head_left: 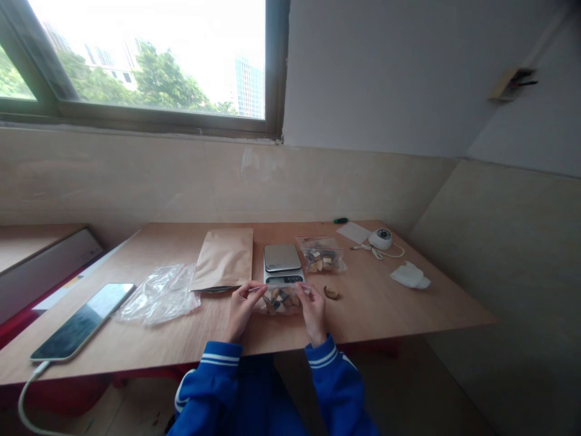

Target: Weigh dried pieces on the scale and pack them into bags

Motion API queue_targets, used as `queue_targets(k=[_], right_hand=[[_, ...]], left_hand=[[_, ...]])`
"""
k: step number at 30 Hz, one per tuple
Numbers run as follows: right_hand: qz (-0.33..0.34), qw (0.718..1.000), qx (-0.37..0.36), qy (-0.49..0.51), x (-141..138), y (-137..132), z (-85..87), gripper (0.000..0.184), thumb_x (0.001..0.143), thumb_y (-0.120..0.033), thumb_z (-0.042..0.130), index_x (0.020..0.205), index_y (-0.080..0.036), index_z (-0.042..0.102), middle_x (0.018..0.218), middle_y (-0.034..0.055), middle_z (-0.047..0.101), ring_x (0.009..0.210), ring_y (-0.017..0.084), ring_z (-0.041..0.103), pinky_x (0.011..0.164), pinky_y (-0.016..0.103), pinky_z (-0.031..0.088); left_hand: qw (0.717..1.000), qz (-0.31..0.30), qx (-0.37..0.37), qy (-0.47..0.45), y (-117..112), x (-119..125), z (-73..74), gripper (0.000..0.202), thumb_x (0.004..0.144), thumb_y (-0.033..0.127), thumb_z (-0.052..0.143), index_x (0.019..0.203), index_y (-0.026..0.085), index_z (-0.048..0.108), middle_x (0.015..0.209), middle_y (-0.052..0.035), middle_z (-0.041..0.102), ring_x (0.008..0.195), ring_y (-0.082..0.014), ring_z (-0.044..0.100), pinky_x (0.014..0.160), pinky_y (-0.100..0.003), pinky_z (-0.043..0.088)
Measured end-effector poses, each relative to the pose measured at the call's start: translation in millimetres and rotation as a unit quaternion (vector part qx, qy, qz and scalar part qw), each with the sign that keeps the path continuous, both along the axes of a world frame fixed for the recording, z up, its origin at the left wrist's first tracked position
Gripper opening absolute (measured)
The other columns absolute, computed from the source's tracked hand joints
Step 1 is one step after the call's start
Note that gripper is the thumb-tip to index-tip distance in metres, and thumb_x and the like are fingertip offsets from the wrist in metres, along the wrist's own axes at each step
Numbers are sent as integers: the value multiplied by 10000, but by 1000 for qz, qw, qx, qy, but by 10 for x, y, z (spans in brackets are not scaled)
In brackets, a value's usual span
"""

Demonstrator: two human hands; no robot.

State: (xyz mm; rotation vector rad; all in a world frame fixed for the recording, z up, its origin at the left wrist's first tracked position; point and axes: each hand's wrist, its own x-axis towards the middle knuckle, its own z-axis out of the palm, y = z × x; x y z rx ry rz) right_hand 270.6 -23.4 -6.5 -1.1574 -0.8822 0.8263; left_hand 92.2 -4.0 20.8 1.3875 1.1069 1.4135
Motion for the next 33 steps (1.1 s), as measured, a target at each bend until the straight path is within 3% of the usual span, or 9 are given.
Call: queue_targets(k=[5, 9, 13, 18, 23, 30, 33], right_hand=[[12, 1000, 5, 4, -15, -17, 31, 362, 745, -480, 680, 894, -151, 670, 832, 54, 705, 787, 197, 647, 729, 304, 504], [65, 998, 16, 18, -42, -37, 86, 366, 773, -475, 655, 973, -170, 635, 896, 58, 708, 818, 202, 664, 723, 300, 522], [93, 995, 17, 15, -64, -33, 107, 386, 782, -463, 648, 1038, -174, 625, 976, 78, 709, 882, 219, 672, 758, 322, 535], [79, 997, 13, -9, -59, -12, 81, 360, 773, -470, 653, 956, -160, 673, 958, 80, 714, 934, 233, 659, 842, 352, 512], [64, 997, 7, -33, -44, 1, 38, 336, 768, -468, 664, 886, -153, 684, 874, 63, 713, 875, 219, 655, 818, 333, 502], [10, 998, 15, -58, -47, -20, 53, 352, 760, -477, 665, 874, -147, 705, 904, 85, 712, 890, 236, 642, 846, 367, 493], [26, 998, 16, -58, -60, -26, 58, 344, 775, -478, 647, 869, -150, 696, 866, 74, 707, 854, 227, 644, 808, 354, 505]], left_hand=[[1000, -3, 1, 20, 1, -9, -11, 245, 735, 409, 688, 759, 167, 657, 772, -26, 680, 773, -183, 626, 726, -272, 476], [999, -28, -38, 16, -15, 9, -7, 301, 735, 461, 671, 809, 173, 621, 714, -7, 654, 657, -164, 616, 617, -256, 477], [999, -36, -40, 5, -23, 32, 3, 350, 723, 454, 683, 920, 168, 634, 824, -32, 685, 723, -173, 638, 645, -262, 497], [997, -63, -50, 19, -25, 30, 11, 319, 729, 461, 677, 839, 161, 659, 750, -31, 683, 670, -173, 627, 597, -259, 486], [997, -50, -47, 20, -32, 19, 16, 302, 722, 449, 688, 807, 160, 663, 734, -30, 682, 666, -176, 629, 590, -258, 487], [999, -34, -19, 35, -30, 21, 12, 259, 724, 427, 688, 770, 172, 693, 760, -42, 699, 708, -200, 643, 629, -284, 503], [999, -23, -5, 41, -24, 23, 12, 258, 723, 430, 689, 754, 174, 685, 764, -43, 700, 757, -208, 648, 687, -290, 502]])
